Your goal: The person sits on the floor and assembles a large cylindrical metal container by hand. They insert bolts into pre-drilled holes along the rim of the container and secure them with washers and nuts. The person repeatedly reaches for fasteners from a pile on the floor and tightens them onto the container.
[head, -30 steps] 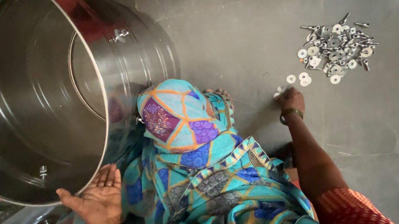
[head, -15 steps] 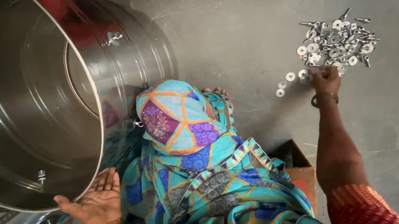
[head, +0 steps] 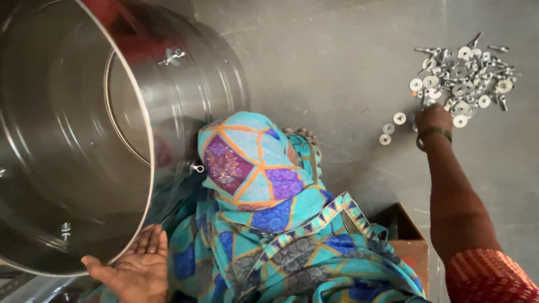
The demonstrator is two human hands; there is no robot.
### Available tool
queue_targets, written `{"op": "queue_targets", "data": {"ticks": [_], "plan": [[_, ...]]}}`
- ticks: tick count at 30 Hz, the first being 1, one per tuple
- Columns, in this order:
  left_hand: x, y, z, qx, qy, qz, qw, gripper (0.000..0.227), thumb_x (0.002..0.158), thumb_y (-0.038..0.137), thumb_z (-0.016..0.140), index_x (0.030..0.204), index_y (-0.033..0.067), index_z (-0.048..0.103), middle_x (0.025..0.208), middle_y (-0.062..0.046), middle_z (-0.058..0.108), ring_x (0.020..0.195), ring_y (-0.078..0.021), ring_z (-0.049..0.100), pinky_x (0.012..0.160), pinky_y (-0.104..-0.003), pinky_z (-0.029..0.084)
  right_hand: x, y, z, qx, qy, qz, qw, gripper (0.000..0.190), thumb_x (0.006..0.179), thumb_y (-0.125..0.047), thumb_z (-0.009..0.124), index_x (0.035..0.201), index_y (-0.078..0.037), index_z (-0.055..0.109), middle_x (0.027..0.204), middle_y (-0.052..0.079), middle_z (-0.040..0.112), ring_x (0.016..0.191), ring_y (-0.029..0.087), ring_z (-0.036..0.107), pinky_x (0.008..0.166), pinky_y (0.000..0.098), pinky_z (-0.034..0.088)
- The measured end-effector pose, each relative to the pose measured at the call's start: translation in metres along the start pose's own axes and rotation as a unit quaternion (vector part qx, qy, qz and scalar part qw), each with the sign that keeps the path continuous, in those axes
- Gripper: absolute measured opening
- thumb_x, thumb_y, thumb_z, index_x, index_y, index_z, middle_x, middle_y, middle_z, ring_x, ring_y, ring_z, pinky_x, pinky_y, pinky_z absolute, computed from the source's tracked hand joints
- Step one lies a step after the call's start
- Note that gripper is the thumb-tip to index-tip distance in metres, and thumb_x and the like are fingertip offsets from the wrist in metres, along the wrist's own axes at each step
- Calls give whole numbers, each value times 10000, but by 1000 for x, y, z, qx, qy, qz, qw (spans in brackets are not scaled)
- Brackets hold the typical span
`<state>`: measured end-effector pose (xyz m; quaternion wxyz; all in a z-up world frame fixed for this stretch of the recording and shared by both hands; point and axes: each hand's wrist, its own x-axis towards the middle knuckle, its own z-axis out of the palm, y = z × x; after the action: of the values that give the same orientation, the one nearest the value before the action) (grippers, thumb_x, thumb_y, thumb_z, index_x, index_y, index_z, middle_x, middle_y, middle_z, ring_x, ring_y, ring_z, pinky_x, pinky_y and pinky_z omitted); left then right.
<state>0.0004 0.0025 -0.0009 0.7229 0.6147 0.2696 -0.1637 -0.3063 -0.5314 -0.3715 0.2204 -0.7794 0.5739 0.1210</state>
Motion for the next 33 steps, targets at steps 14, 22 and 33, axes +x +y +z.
{"op": "queue_targets", "data": {"ticks": [14,22,33], "plan": [[32,-14,-24,-50,-45,-27,997,1215,768,915,455,1396,-125,445,1382,-253,500,1288,-378,496,1165,-509,367,-80,-74,-32,649,-165,51,741,125,999,-120,664,933,-19,631,786,21,610,654,114,545,574,287,488],[29,-38,-33,-91,-60,-20,994,1033,786,790,379,1556,169,81,1567,-185,302,1404,-422,433,1127,-584,383,-201,-239,-171,610,-357,-205,678,60,978,-78,661,1015,-41,631,756,31,615,631,128,587,541,285,517],[-47,-93,-56,78,-277,4,958,460,985,434,633,1136,0,614,967,-88,725,803,-141,724,656,-279,598,-389,-354,-112,138,-527,-429,721,230,911,-189,714,1072,-52,624,820,-7,706,658,65,669,525,244,562]]}}
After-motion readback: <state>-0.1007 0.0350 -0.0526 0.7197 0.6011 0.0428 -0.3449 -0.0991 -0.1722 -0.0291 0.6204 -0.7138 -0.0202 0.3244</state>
